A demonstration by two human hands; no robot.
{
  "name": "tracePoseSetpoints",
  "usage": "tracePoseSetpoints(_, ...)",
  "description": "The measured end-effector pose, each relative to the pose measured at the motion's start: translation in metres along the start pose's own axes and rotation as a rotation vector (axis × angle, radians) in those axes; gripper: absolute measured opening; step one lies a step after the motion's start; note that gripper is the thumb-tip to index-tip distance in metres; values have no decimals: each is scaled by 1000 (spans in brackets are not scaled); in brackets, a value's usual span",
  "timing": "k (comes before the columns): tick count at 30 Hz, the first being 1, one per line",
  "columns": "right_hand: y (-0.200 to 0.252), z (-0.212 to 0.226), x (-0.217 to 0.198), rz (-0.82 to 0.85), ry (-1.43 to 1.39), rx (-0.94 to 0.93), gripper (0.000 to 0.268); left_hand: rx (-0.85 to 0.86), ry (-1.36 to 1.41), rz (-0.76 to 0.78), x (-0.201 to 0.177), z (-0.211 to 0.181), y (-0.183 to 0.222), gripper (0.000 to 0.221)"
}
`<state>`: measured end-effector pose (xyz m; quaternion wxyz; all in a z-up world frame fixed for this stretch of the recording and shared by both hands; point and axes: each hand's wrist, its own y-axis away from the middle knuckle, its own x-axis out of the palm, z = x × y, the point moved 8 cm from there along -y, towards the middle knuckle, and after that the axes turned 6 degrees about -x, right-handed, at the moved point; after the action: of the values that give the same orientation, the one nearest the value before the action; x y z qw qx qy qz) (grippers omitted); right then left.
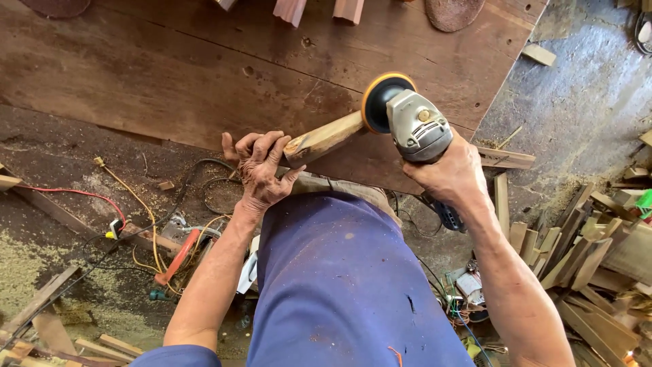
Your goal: Sanding the surfaces and edges of small wooden blocks using an angle grinder with a sanding disc attachment.
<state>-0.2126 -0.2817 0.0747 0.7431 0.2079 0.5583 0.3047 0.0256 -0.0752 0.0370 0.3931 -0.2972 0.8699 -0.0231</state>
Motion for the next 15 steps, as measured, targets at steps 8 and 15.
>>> tracePoseSetpoints(8,5,15,7,31,18,0,65,-9,9,25,2,4,3,59)
tracePoseSetpoints(15,14,20,21,15,36,-31,68,-7,7,22,0,3,0,56)
